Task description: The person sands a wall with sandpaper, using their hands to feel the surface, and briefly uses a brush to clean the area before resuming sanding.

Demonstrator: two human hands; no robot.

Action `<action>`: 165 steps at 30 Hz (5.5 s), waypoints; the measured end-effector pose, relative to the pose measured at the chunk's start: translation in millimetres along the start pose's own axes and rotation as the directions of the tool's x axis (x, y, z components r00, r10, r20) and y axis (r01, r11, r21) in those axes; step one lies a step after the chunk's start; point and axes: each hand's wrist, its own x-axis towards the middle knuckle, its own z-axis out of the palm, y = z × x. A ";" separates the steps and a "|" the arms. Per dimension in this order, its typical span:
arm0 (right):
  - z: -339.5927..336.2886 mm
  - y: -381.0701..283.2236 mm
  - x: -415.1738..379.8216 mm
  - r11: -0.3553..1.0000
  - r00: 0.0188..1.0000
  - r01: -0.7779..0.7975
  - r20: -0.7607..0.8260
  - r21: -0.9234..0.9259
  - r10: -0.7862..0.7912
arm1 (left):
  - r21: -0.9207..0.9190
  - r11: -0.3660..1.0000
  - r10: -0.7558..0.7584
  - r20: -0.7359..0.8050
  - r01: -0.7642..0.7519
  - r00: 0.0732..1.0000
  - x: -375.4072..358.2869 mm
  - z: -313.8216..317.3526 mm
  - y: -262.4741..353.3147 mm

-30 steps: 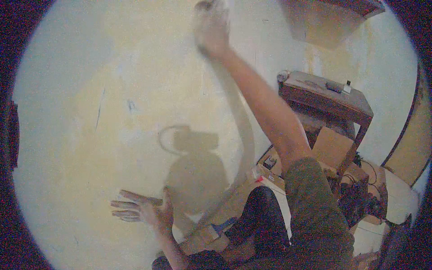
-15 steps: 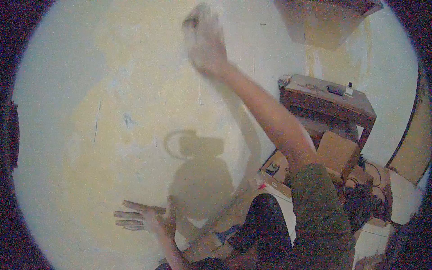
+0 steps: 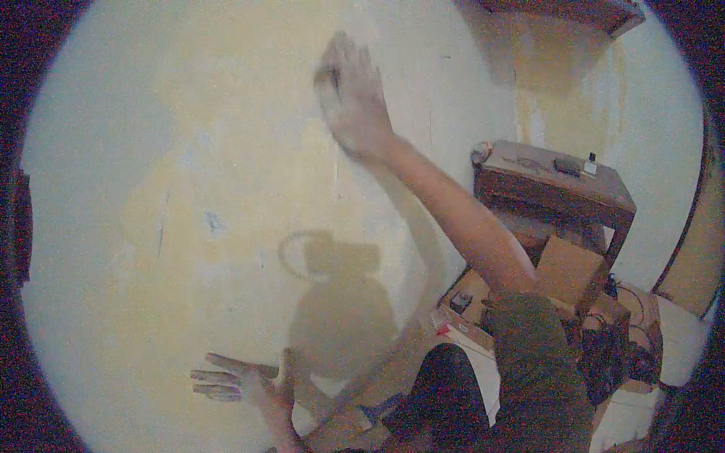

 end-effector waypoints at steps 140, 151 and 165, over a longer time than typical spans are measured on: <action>19.5 -103.1 -130.4 0.999 0.990 0.046 0.132 0.027 -0.049 | 0.002 0.997 0.078 0.014 -0.078 0.997 -10.3 6.2 -7.6; 32.2 -118.6 -149.4 0.994 0.977 0.103 0.190 -0.045 -0.092 | -0.028 0.997 0.071 -0.048 -0.073 0.996 -9.7 11.8 -4.8; 37.4 -93.1 -137.7 0.976 0.955 0.162 0.271 -0.143 -0.118 | -0.023 0.995 0.102 -0.023 -0.102 0.995 -8.8 9.2 -7.1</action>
